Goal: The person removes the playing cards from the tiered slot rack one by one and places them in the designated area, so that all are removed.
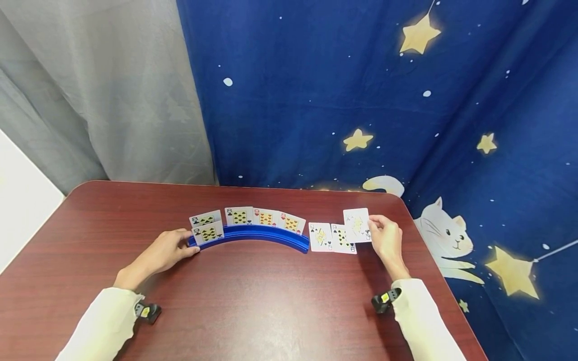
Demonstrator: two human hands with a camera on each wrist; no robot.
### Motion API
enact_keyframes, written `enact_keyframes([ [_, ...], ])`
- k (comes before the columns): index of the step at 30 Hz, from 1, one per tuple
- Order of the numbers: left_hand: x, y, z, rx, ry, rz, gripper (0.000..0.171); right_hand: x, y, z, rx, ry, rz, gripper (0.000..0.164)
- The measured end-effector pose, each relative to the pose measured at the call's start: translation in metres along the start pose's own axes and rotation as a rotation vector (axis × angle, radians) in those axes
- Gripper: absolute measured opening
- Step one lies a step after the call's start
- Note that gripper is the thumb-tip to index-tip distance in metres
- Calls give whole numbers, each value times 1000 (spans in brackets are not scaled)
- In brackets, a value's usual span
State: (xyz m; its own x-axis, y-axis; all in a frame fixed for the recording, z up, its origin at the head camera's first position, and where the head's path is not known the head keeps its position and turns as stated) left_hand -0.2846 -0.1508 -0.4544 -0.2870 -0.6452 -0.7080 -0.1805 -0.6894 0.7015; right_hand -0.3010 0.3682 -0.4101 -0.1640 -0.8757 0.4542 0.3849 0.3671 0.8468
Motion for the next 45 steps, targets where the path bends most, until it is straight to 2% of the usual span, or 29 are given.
enact_keyframes([
  [14, 1, -1, 0, -1, -3, -5, 23, -30, -11, 0, 51, -8, -105, 21],
  [25, 1, -1, -1, 3, 1, 0, 21, -52, -17, -4, 92, -66, -181, 24],
  [34, -1, 0, 0, 2, -1, 1, 22, -50, -18, -4, 74, -41, -178, 22],
  [45, -1, 0, 0, 4, 6, -5, 21, -52, -19, -4, 95, -80, -208, 22],
])
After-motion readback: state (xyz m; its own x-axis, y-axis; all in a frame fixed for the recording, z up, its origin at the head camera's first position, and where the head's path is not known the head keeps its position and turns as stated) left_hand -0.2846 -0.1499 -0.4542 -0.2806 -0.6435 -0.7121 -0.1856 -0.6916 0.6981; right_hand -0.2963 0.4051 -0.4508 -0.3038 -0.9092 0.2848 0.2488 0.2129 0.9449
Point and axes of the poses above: each hand's wrist, its own z-axis towards the middle knuckle, its own y-axis out of the back of the hand, x = y × z, the point moved 8 cm from there along z, towards the middle knuckle, and after that the axes turned 13 degrees about -z, right-handed, at the moved point
